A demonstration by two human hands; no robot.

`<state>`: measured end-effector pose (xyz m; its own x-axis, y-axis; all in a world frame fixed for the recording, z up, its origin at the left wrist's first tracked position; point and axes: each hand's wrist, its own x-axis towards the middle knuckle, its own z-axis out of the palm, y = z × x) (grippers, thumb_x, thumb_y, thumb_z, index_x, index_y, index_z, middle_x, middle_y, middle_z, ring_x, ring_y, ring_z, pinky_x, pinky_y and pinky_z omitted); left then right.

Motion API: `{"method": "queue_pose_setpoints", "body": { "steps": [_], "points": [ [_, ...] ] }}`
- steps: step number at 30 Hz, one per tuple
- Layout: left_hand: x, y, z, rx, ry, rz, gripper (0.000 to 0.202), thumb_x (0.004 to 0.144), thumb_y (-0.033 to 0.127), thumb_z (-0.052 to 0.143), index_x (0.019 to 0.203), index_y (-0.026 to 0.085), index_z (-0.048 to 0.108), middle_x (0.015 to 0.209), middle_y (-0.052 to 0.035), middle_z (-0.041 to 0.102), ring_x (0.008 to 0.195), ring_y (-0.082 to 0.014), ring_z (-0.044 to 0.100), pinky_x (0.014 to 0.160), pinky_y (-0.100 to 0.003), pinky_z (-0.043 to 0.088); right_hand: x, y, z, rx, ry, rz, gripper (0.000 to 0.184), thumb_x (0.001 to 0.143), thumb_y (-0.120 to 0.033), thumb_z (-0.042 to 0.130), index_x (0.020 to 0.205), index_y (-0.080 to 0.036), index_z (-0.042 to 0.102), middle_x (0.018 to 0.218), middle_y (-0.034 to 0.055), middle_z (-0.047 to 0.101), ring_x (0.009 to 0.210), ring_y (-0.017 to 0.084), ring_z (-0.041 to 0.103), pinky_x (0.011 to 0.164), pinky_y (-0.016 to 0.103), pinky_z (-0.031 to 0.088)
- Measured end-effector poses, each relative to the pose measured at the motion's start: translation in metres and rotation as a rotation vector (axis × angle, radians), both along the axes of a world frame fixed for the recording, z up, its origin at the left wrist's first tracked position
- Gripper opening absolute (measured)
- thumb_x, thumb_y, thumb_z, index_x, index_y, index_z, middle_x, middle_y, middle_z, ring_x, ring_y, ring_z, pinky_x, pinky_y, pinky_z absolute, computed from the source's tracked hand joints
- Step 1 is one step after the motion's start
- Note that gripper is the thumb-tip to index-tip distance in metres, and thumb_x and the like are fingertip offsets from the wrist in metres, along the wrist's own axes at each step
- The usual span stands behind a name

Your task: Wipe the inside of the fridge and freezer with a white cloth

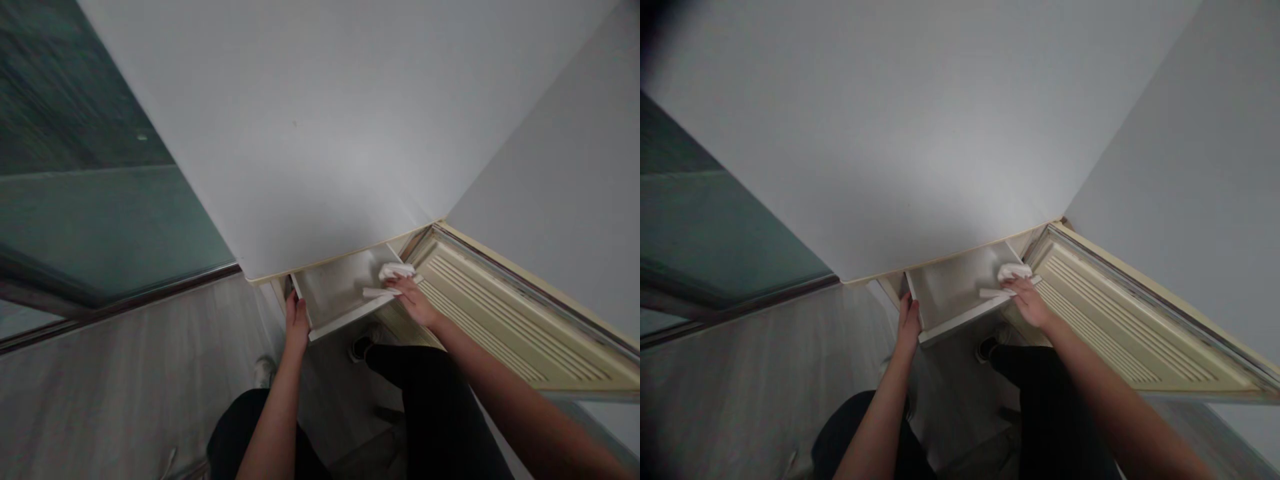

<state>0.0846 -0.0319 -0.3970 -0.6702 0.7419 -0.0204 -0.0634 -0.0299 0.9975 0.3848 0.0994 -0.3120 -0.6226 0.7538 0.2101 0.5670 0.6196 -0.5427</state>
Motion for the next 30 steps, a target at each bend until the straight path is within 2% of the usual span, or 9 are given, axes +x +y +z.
{"method": "queue_pose_setpoints", "body": {
  "steps": [4, 9, 12, 15, 17, 21, 23, 27, 30],
  "points": [
    [0.001, -0.003, 0.005, -0.013, 0.0, 0.004, 0.055, 0.093, 0.053, 0.05, 0.138, 0.021, 0.05, 0.14, -0.0125, 0.056, 0.135, -0.028, 0.05, 0.115, -0.046, 0.038, -0.059, -0.063, -0.008, 0.092, -0.025, 0.185, 0.046, 0.095, -0.022, 0.038, 0.137, -0.021, 0.057, 0.143, 0.0072, 0.057, 0.144, 0.025, 0.037, 0.125, 0.058, 0.008],
    [-0.002, -0.005, 0.0, 0.012, -0.001, -0.033, 0.057, 0.09, 0.05, 0.052, 0.138, 0.019, 0.049, 0.137, -0.0121, 0.058, 0.129, -0.0284, 0.054, 0.114, -0.043, 0.041, -0.148, -0.152, -0.021, 0.166, 0.085, 0.172, 0.059, 0.089, -0.017, 0.046, 0.148, -0.018, 0.045, 0.153, 0.0086, 0.046, 0.15, 0.026, 0.024, 0.124, 0.056, 0.016],
    [-0.004, -0.005, -0.004, 0.011, -0.008, -0.071, 0.062, 0.089, 0.051, 0.053, 0.14, 0.018, 0.045, 0.137, -0.0133, 0.058, 0.129, -0.0283, 0.055, 0.113, -0.043, 0.042, -0.159, -0.171, -0.03, 0.214, 0.094, 0.175, 0.065, 0.087, -0.016, 0.046, 0.152, -0.015, 0.039, 0.157, 0.0101, 0.041, 0.151, 0.026, 0.019, 0.124, 0.054, 0.019],
    [-0.003, -0.004, -0.001, 0.008, 0.012, -0.053, 0.059, 0.092, 0.055, 0.048, 0.139, 0.019, 0.046, 0.139, -0.0139, 0.057, 0.131, -0.027, 0.053, 0.115, -0.044, 0.039, -0.128, -0.152, -0.037, 0.281, 0.011, 0.19, 0.069, 0.082, -0.014, 0.046, 0.151, -0.012, 0.041, 0.158, 0.0135, 0.038, 0.152, 0.03, 0.017, 0.122, 0.059, 0.02],
    [-0.002, -0.004, 0.002, 0.003, 0.029, -0.043, 0.059, 0.092, 0.057, 0.048, 0.138, 0.02, 0.048, 0.142, -0.0136, 0.055, 0.134, -0.0264, 0.05, 0.117, -0.044, 0.037, -0.092, -0.125, -0.04, 0.305, -0.057, 0.11, 0.068, 0.082, -0.012, 0.043, 0.151, -0.013, 0.042, 0.156, 0.0148, 0.04, 0.152, 0.032, 0.018, 0.121, 0.063, 0.02],
    [0.0, -0.003, 0.005, -0.016, -0.011, -0.042, 0.064, 0.091, 0.061, 0.049, 0.14, 0.019, 0.047, 0.145, -0.0151, 0.052, 0.137, -0.0275, 0.048, 0.118, -0.046, 0.034, -0.01, -0.07, -0.038, 0.277, -0.15, -0.294, 0.063, 0.091, -0.015, 0.035, 0.153, -0.012, 0.038, 0.159, 0.0156, 0.035, 0.153, 0.031, 0.014, 0.121, 0.064, 0.019],
    [0.001, -0.002, 0.004, -0.004, -0.016, -0.037, 0.063, 0.091, 0.06, 0.049, 0.14, 0.02, 0.047, 0.146, -0.0144, 0.052, 0.137, -0.0269, 0.048, 0.118, -0.046, 0.034, 0.023, -0.054, -0.037, 0.21, -0.14, -0.444, 0.055, 0.095, -0.021, 0.032, 0.148, -0.012, 0.044, 0.157, 0.0163, 0.038, 0.153, 0.032, 0.017, 0.12, 0.066, 0.02],
    [0.001, -0.002, 0.002, -0.013, -0.002, -0.02, 0.057, 0.093, 0.056, 0.049, 0.138, 0.021, 0.049, 0.145, -0.0137, 0.052, 0.138, -0.0259, 0.047, 0.119, -0.045, 0.033, 0.053, -0.054, -0.046, 0.101, 0.087, -0.487, 0.052, 0.098, -0.038, 0.031, 0.137, -0.012, 0.055, 0.159, 0.0153, 0.036, 0.153, 0.029, 0.019, 0.123, 0.058, 0.018],
    [-0.001, -0.001, 0.0, -0.012, 0.017, -0.002, 0.053, 0.092, 0.052, 0.051, 0.134, 0.019, 0.051, 0.143, -0.0153, 0.053, 0.136, -0.0265, 0.048, 0.118, -0.046, 0.033, 0.04, -0.078, -0.058, -0.181, 0.465, -0.666, 0.064, 0.095, -0.055, 0.035, 0.136, -0.01, 0.054, 0.149, 0.0181, 0.048, 0.143, 0.03, 0.04, 0.121, 0.055, 0.026]
  ]
}}
